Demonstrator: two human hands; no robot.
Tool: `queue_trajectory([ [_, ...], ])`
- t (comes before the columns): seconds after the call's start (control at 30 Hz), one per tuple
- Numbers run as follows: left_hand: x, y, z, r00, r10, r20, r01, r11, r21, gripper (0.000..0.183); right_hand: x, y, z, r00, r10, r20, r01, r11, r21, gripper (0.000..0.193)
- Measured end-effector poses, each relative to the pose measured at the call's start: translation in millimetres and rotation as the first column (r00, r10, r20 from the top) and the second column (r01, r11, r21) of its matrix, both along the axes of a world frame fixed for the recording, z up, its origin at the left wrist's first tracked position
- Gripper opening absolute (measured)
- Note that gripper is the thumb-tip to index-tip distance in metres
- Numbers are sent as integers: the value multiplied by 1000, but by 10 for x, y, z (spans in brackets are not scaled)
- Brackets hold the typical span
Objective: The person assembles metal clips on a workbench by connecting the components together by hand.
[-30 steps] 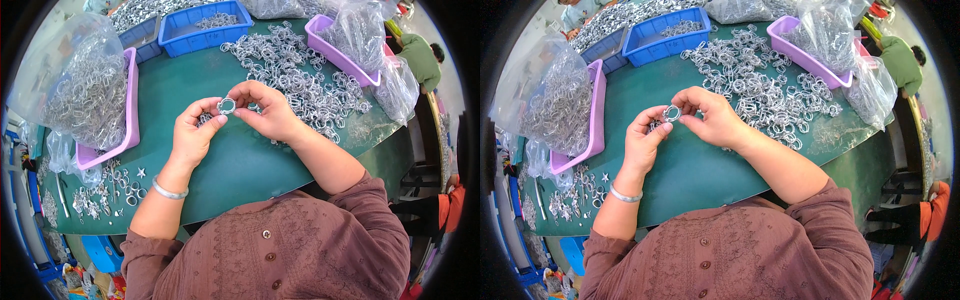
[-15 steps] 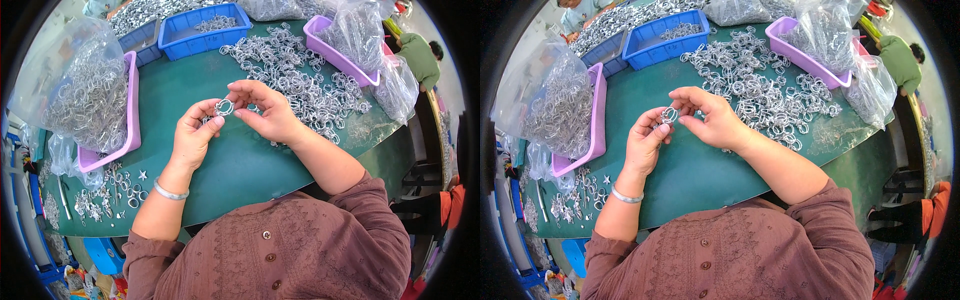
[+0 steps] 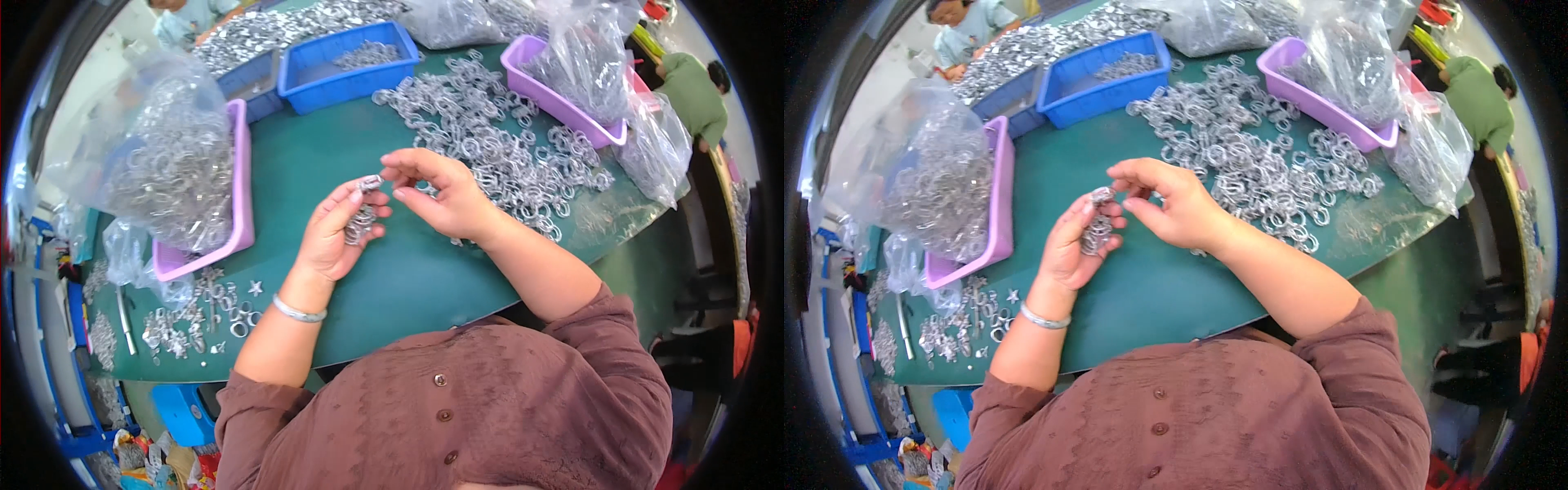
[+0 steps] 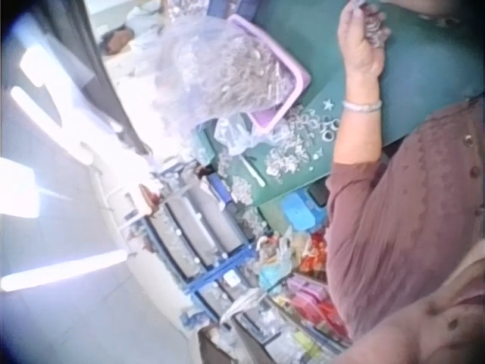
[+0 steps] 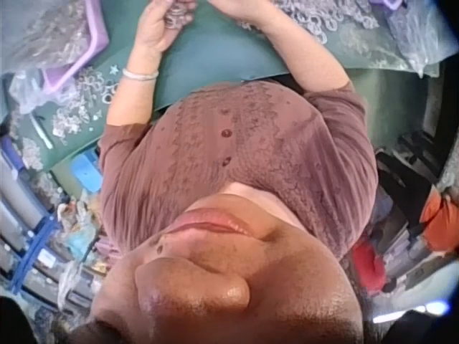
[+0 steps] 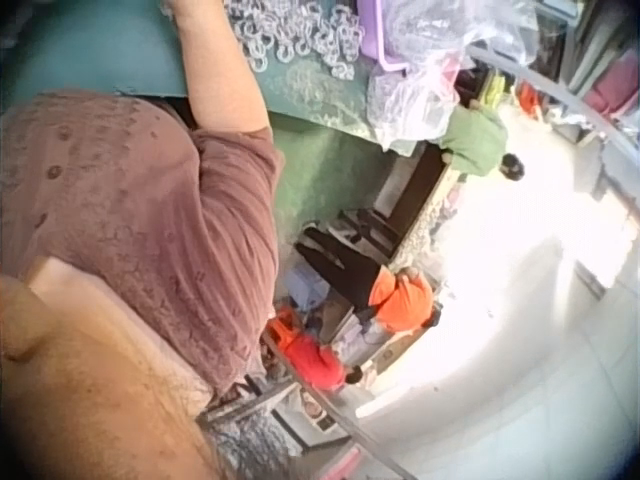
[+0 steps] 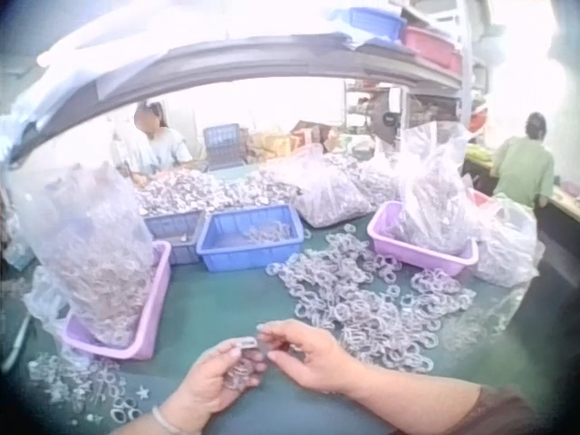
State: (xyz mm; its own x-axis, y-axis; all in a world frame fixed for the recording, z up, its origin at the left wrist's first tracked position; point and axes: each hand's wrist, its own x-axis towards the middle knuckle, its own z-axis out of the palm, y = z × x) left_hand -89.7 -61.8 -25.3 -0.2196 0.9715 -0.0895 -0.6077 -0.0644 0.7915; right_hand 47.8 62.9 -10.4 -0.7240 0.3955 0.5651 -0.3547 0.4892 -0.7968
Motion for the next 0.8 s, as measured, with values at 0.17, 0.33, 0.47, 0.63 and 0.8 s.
queue_trajectory([
  [0.17,-27,-14,18,928,-10,372,4,1000,15,29,55,-64,66,999,-43,1,42,995,91,30],
  [0.33,-95,-36,304,922,49,385,-75,996,52,26,59,21,18,998,-58,-32,58,998,13,23],
  [0.47,-53,-106,526,940,49,337,-77,995,70,25,50,-31,211,995,-34,-91,32,999,-18,21],
  [0.63,225,-120,638,953,97,288,-91,995,-37,23,163,-143,443,989,-33,-144,43,997,68,21],
  [0.8,384,-90,717,959,78,272,-66,996,-53,25,210,-173,568,981,-58,-185,99,970,221,21],
])
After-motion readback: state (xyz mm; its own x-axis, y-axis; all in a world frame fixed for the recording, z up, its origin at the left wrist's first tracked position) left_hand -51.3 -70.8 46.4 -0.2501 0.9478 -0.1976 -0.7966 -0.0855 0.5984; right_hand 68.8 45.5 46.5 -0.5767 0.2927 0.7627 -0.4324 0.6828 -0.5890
